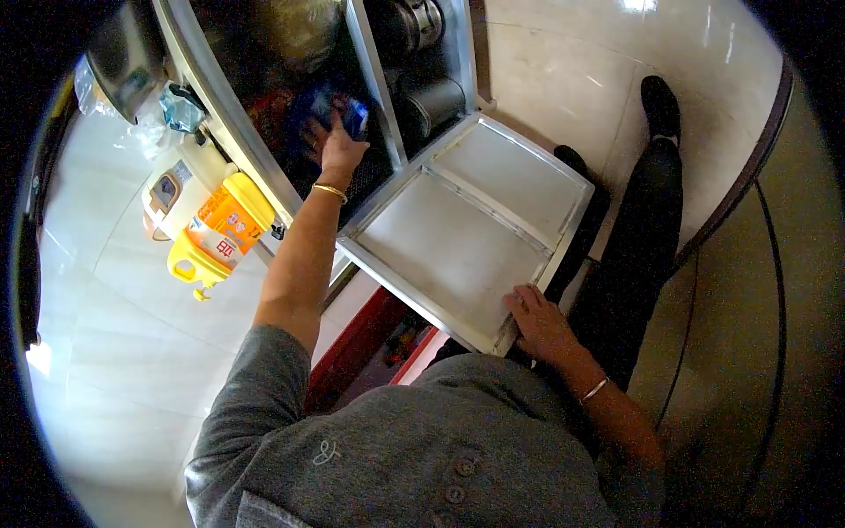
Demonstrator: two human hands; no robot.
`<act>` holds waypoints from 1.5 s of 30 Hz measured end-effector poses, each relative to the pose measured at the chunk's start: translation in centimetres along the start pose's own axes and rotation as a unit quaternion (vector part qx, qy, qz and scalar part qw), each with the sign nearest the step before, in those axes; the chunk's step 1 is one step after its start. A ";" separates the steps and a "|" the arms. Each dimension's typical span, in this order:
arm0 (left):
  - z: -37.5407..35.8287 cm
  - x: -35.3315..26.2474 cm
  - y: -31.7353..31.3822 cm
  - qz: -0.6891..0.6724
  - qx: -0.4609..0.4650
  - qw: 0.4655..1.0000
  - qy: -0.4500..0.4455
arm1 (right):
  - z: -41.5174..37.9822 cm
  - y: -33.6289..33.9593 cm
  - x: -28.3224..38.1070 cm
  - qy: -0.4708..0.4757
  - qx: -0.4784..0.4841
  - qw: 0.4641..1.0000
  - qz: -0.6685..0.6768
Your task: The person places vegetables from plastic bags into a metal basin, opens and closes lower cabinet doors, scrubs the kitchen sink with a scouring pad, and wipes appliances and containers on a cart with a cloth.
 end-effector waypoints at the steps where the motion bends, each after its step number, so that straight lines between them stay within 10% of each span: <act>1: 0.0 1.1 -0.8 0.018 0.015 0.999 0.034 | 0.0 0.4 0.2 -0.005 0.003 1.000 0.013; 7: 1.3 8.7 -10.7 -0.025 0.078 0.984 0.161 | 0.0 0.0 -0.3 0.006 -0.011 1.000 0.013; 21: -3.0 7.2 -5.6 -0.071 0.047 0.945 0.315 | 0.1 0.4 -0.3 0.010 -0.021 0.999 0.045; 29: 2.7 3.4 -4.3 -0.043 0.013 0.987 0.155 | -0.2 1.2 -0.3 0.021 -0.029 0.997 0.063; 36: 0.6 -0.2 1.2 -0.332 -0.154 0.926 0.094 | -0.2 0.9 -0.5 0.034 -0.044 0.997 0.052; 45: 3.8 -6.8 10.0 -0.167 -0.206 0.948 -0.174 | 0.2 0.8 -0.4 0.014 -0.017 0.999 0.041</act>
Point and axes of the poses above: each hand's wrist, its own z-axis towards the middle knuckle, its own y-axis out of the back of the hand, x = y × z, the point moved 2 cm from there along z, towards the middle knuckle, and after that the axes turned 2 degrees about z, right-handed, at the moved point
